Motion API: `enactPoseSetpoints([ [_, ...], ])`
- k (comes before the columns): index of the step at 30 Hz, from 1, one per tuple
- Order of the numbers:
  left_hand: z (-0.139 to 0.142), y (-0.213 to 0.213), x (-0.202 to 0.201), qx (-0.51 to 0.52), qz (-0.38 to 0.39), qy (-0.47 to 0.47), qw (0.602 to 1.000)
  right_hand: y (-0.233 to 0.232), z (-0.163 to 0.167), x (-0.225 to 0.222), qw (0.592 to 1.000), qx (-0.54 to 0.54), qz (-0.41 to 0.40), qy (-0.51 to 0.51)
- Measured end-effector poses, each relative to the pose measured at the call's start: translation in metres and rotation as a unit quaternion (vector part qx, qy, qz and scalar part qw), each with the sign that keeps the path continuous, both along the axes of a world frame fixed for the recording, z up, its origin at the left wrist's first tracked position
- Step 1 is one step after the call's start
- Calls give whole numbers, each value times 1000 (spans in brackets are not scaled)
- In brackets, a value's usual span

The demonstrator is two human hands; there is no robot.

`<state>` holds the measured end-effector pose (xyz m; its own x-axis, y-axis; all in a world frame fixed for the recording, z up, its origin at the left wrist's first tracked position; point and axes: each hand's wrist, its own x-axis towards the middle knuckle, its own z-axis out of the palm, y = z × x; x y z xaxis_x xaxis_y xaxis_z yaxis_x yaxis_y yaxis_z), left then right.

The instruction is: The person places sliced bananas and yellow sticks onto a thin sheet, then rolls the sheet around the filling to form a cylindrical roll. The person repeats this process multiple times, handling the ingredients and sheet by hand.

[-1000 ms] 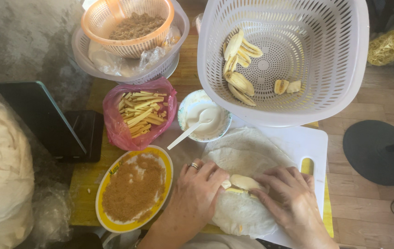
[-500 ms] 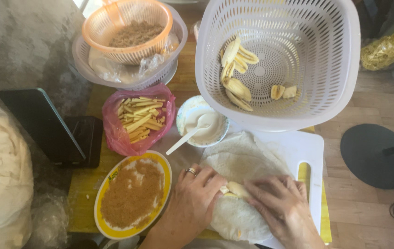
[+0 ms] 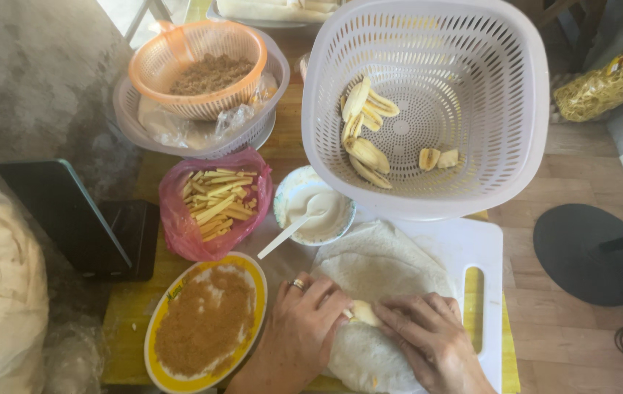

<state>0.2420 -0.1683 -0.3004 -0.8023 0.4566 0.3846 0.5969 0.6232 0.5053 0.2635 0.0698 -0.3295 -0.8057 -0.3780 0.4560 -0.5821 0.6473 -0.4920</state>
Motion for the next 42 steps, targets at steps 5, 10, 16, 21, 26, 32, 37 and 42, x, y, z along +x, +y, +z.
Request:
enactPoseSetpoints([
  [5,8,0,5,3,-7,-17,1000,3,5,1,999,10,14,-39],
  [10,13,3,6,1,-5,-16,1000,7,8,3,999,-6,20,-47],
  [16,36,9,-2,29,-33,18,999,15,8,0,999,-25,33,-31],
  [21,67,16,-41,21,-22,87,996,23,6,4,998,-6,37,-44],
  [26,91,27,-131,-43,-45,95,994,28,-3,3,999,-31,17,-16],
  [32,90,60,-229,-159,-46,62,984,35,-20,-4,998,-53,17,-3],
  [37,88,80,-273,-204,-3,40,978,37,-30,-9,998,-51,-3,21],
  [42,75,104,-287,-264,-32,37,963,38,-32,-17,998,-58,0,24],
])
